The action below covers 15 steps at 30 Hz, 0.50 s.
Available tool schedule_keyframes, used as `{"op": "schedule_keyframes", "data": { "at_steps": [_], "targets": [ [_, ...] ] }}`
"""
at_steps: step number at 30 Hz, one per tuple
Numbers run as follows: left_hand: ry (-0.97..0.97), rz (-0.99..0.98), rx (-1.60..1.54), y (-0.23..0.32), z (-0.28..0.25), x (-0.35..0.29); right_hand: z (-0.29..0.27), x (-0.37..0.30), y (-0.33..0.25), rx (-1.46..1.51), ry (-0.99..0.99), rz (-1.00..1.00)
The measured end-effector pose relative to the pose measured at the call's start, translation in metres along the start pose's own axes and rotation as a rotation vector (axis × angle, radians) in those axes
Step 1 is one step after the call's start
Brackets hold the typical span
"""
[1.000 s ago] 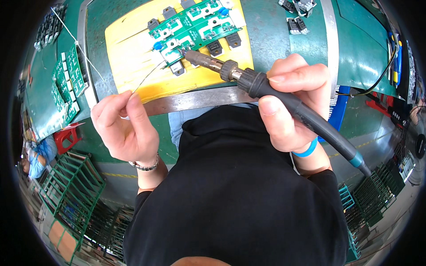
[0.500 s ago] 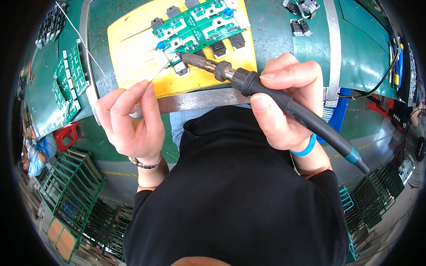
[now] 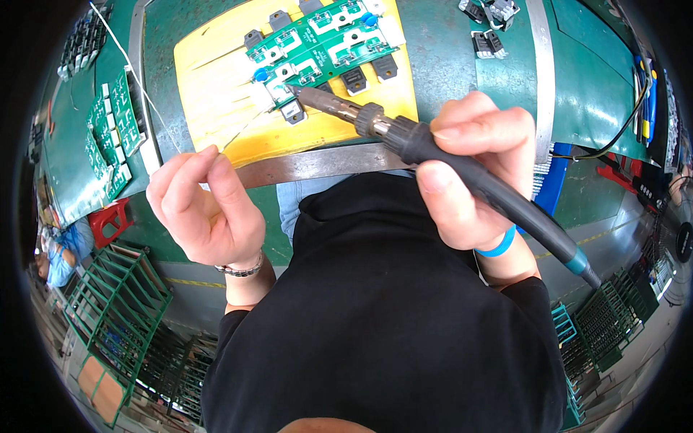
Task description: The person solders electronic components onto circuit boards using a soldering iron and solder wire.
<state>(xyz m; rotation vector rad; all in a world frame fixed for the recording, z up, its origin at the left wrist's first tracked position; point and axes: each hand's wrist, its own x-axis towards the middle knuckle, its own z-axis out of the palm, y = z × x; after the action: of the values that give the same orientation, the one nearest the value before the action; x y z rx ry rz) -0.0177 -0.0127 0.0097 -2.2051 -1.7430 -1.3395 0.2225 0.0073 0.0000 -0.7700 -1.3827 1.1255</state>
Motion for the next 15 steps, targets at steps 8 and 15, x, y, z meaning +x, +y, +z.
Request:
{"op": "schedule_keyframes", "data": {
  "at_steps": [8,15],
  "targets": [
    [-0.217,0.119,-0.117,-0.002,0.010,-0.013,0.007,0.001,-0.009,-0.058,0.034,0.084],
    [-0.212,0.090,-0.148,-0.001,0.014,-0.016,0.008,0.002,-0.009,-0.061,0.011,0.098]
  ]
}}
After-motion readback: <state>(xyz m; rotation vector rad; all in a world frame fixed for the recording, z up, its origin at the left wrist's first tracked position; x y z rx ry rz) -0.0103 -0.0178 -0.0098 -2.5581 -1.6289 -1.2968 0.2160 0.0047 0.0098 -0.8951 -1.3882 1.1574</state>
